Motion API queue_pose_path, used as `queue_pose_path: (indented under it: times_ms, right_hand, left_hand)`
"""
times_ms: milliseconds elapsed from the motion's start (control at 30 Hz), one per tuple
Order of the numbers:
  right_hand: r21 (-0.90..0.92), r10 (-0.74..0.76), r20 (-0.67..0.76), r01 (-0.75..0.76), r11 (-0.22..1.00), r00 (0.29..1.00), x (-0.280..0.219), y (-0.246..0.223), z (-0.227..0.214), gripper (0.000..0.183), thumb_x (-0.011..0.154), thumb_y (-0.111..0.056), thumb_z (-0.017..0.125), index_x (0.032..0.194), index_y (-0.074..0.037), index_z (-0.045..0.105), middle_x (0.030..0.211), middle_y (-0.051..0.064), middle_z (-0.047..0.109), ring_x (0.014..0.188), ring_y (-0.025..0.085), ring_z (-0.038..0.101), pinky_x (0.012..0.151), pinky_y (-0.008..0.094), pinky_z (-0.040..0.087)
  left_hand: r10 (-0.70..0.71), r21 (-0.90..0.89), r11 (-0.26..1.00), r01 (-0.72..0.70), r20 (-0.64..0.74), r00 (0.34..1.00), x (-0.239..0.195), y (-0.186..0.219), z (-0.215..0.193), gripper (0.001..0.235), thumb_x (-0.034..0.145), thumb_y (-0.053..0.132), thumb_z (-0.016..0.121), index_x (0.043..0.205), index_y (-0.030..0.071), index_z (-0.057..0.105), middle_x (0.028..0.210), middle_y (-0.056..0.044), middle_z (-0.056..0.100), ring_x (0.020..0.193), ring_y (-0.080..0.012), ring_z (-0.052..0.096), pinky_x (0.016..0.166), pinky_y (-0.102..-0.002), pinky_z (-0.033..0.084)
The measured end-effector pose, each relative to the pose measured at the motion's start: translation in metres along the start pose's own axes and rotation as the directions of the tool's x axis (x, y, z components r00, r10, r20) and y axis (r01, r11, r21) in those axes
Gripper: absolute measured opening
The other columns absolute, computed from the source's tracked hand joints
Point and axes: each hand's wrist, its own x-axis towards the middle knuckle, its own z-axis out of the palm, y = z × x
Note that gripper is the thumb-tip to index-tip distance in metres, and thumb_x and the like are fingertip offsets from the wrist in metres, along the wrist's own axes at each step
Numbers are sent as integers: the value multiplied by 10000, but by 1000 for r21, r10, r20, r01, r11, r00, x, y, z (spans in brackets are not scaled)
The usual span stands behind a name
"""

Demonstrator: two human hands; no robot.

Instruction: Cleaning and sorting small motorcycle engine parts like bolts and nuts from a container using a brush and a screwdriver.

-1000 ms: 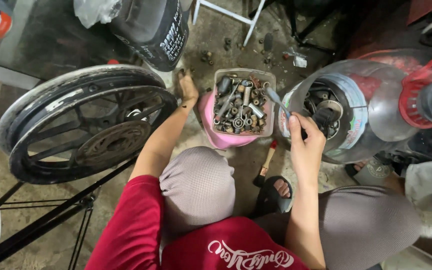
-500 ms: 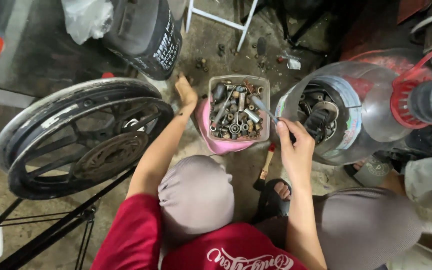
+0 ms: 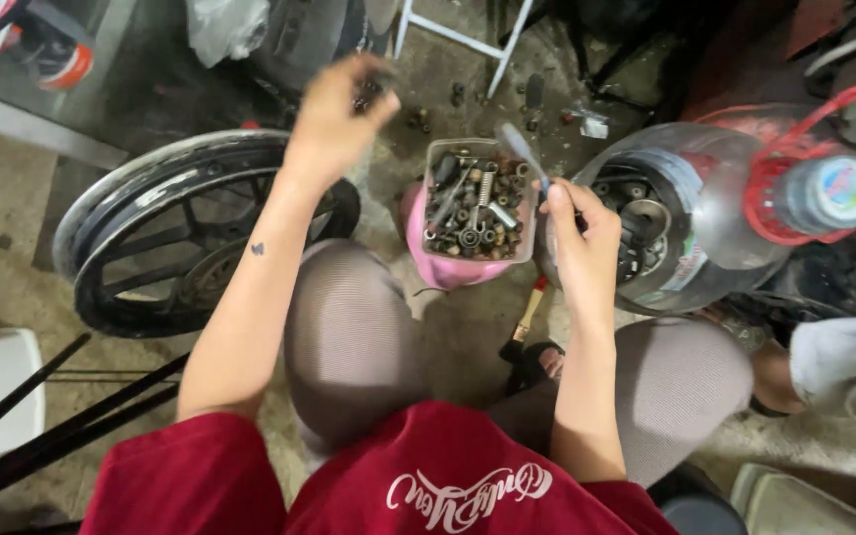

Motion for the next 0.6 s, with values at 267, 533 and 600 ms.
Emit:
queue_pose_path:
  times_ms: [267, 533, 600]
  right_hand:
    - [-13, 204, -39, -205, 979, 978, -3, -2, -26, 378, 1107, -396, 461, 1045, -156, 747, 615, -108, 383, 511, 23, 232, 509, 239, 177]
    - [-17, -23, -150, 20, 1000, 988, -9, 47, -26, 224, 1127, -162, 584, 1184, -42, 764, 938, 103, 719, 859, 143, 607, 758, 274, 533]
    - [-30, -26, -150, 21, 999, 988, -12, 46, -26, 217, 1128, -146, 590, 1198, -30, 760, 974, 120, 731, 875, 151, 618, 764, 274, 539]
  left_hand:
    - [-583, 601, 783, 160, 622, 523, 41, -86, 76, 290, 964, 276, 698, 1198, 117, 760, 1221, -80, 739, 1015, -282, 692, 877, -424, 537]
    - [-789, 618, 574, 537, 244, 563, -41, -359, 206, 356, 933, 90, 647, 1274, -15, 654, 1225, -265, 659, 1188, -403, 666, 963, -538, 546]
    - [-812, 505, 559, 658, 170, 559, -67, -360, 216, 384, 928, 65, 653, 1308, 22, 625, 1306, -250, 615, 1239, -407, 636, 1001, -531, 536]
